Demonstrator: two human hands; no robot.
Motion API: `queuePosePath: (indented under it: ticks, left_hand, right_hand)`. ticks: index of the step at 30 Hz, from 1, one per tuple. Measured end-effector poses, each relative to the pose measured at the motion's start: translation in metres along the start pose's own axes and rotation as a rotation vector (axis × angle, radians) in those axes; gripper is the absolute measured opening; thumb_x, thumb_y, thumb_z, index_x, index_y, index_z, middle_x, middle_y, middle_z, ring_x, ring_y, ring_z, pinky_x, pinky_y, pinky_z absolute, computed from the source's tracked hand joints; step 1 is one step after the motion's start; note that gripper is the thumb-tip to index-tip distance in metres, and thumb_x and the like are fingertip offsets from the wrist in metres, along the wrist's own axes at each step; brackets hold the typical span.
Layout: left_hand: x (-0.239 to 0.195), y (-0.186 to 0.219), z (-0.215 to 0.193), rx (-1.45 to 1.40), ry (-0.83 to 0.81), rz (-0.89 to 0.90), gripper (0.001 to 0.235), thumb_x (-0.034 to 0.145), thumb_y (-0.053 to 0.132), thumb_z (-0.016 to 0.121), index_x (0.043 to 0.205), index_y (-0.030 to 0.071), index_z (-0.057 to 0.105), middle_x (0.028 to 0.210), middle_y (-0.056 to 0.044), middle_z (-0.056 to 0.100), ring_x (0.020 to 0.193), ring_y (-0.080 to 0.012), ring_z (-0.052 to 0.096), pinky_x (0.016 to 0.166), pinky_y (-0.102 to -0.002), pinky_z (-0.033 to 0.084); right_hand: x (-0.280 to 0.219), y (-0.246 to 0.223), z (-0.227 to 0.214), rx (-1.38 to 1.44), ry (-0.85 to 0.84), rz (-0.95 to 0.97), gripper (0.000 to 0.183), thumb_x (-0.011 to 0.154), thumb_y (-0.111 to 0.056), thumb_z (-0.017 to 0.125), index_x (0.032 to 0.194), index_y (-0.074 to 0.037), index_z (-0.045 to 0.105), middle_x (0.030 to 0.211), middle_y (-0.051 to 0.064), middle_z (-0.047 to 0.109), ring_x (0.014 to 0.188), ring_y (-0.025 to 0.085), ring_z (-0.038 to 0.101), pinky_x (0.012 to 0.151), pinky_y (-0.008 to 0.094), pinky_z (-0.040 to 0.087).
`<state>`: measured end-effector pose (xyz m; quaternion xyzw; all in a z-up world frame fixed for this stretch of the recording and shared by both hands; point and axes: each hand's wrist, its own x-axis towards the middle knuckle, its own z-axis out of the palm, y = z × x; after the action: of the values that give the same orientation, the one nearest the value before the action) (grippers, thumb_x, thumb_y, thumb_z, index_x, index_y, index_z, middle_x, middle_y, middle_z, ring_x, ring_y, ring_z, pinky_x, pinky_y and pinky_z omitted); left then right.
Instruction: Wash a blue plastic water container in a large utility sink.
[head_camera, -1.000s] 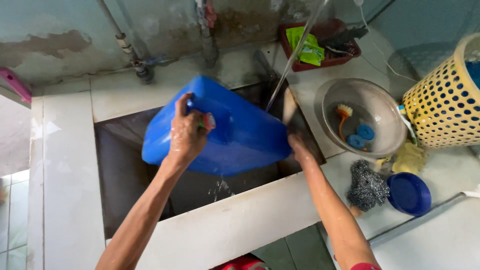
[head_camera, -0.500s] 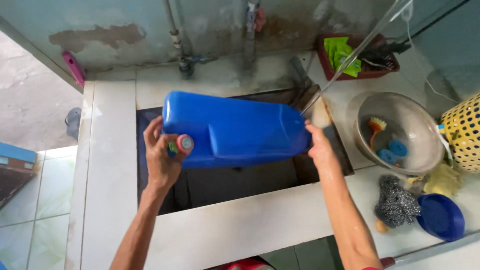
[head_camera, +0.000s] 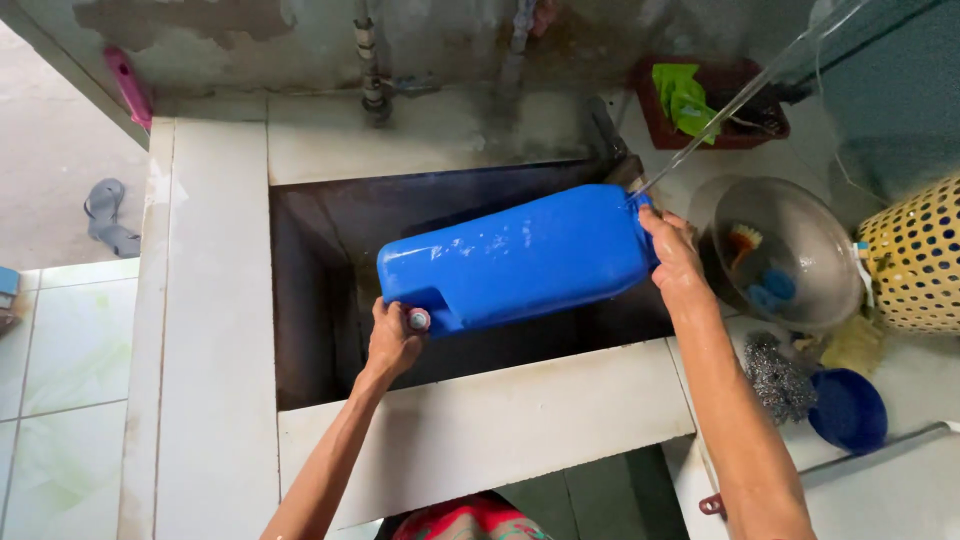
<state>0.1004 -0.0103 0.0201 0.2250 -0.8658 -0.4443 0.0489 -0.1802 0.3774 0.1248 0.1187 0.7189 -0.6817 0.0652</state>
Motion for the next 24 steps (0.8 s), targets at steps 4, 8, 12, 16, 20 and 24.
queuePosePath:
  ticks: [4,8,12,16,20,24]
  left_hand:
    - [-0.003,0.008,-0.015,0.194,-0.154,-0.117,0.047,0.077,0.026,0.080,0.115,0.007,0.059,0.147,-0.025,0.037,0.110,-0.0477,0.061,0.092,-0.052,0.052]
    - [0.004,0.031,-0.032,0.477,-0.211,-0.088,0.038,0.089,0.040,0.073,0.108,0.009,0.066,0.126,-0.020,0.058,0.108,-0.0409,0.065,0.088,-0.055,0.053]
    - [0.028,0.092,-0.058,0.224,-0.090,0.274,0.029,0.092,0.036,0.075,0.105,0.012,0.069,0.112,-0.014,0.067,0.103,-0.0362,0.068,0.086,-0.050,0.055]
    - [0.039,0.206,-0.084,-0.026,-0.153,0.709,0.068,0.076,0.032,0.086,0.133,0.007,0.057,0.141,-0.022,0.049,0.124,-0.0434,0.053,0.098,-0.051,0.049]
    - [0.058,0.261,-0.081,0.028,-0.219,0.997,0.081,0.077,0.035,0.083,0.146,0.008,0.050,0.158,-0.023,0.035,0.142,-0.0454,0.039,0.110,-0.053,0.039]
    - [0.118,0.266,-0.059,-0.190,-0.257,1.001,0.053,0.104,0.037,0.063,0.152,0.014,0.053,0.168,-0.020,0.035,0.153,-0.0412,0.039,0.125,-0.049,0.037]
  right_hand:
    - [-0.017,0.001,0.015,-0.021,0.012,-0.108,0.020,0.096,-0.024,0.077,0.110,-0.011,0.070,0.106,-0.003,0.070,0.098,0.007,0.062,0.085,0.027,0.051]
    - [-0.053,-0.025,0.036,-0.114,-0.093,-0.258,0.019,0.098,-0.023,0.074,0.091,-0.007,0.066,0.084,-0.005,0.061,0.077,0.005,0.052,0.068,0.025,0.044]
    - [-0.123,-0.090,0.075,-0.349,-0.106,-0.315,0.021,0.095,-0.021,0.072,0.082,-0.007,0.064,0.071,-0.007,0.053,0.065,0.004,0.045,0.056,0.026,0.038]
    - [-0.123,-0.080,0.077,-0.365,-0.158,-0.313,0.021,0.094,-0.020,0.073,0.082,-0.005,0.065,0.070,-0.006,0.054,0.063,0.004,0.044,0.054,0.026,0.037]
    - [-0.151,-0.101,0.082,-0.368,-0.176,-0.465,0.019,0.093,-0.019,0.074,0.083,-0.004,0.067,0.070,-0.007,0.058,0.065,0.002,0.047,0.056,0.024,0.038]
    - [-0.180,-0.150,0.075,-0.348,-0.124,-0.595,0.022,0.094,-0.020,0.075,0.081,-0.004,0.066,0.069,-0.007,0.055,0.065,0.002,0.045,0.057,0.023,0.036]
